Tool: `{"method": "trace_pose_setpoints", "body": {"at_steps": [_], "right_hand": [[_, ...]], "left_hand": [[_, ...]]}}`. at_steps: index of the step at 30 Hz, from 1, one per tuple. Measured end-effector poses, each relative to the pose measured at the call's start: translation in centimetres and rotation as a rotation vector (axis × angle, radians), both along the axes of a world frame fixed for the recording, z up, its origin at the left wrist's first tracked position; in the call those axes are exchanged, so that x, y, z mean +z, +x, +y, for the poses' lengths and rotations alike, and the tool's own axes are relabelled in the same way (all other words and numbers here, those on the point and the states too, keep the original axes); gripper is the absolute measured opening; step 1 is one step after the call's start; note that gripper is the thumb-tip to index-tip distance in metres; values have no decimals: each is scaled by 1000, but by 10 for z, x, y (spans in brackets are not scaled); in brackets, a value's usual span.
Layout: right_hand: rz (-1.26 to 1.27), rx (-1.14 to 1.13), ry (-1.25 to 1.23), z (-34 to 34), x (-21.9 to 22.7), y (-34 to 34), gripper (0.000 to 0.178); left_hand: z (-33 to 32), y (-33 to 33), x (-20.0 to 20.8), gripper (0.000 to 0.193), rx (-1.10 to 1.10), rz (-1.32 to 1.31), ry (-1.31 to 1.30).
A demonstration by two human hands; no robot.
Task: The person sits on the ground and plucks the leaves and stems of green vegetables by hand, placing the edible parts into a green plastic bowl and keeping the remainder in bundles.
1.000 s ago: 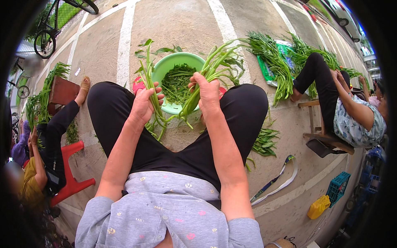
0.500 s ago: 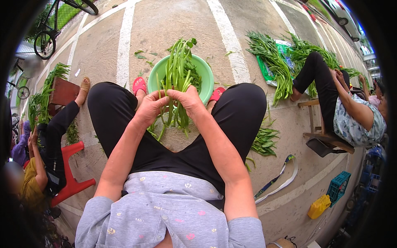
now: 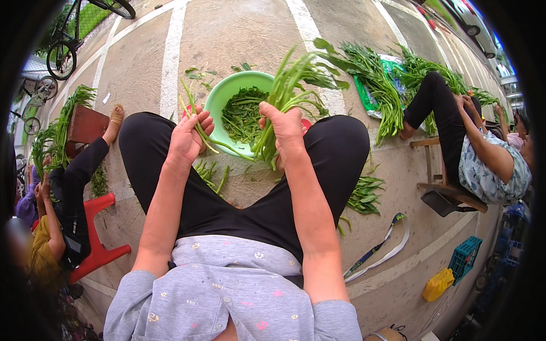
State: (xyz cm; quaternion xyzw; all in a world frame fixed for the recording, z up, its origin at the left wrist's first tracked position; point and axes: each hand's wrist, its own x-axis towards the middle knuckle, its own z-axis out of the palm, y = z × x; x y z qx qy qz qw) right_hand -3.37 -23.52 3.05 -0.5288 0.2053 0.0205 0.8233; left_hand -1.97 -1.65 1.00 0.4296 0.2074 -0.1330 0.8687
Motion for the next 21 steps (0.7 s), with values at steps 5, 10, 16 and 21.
{"method": "trace_pose_setpoints", "body": {"at_steps": [5, 10, 16, 21], "right_hand": [[14, 370, -78, 27, -5, -9, 23], [20, 504, 119, 48, 3, -17, 35], [-37, 568, 119, 40, -2, -14, 32], [-6, 306, 123, 33, -7, -8, 20]], "left_hand": [[-7, -2, 8, 24, -114, 14, -170], [-17, -10, 7, 27, -205, -82, -198], [-16, -7, 11, 31, -233, -117, -207], [-13, -8, -1, 30, -178, -116, 103]]}}
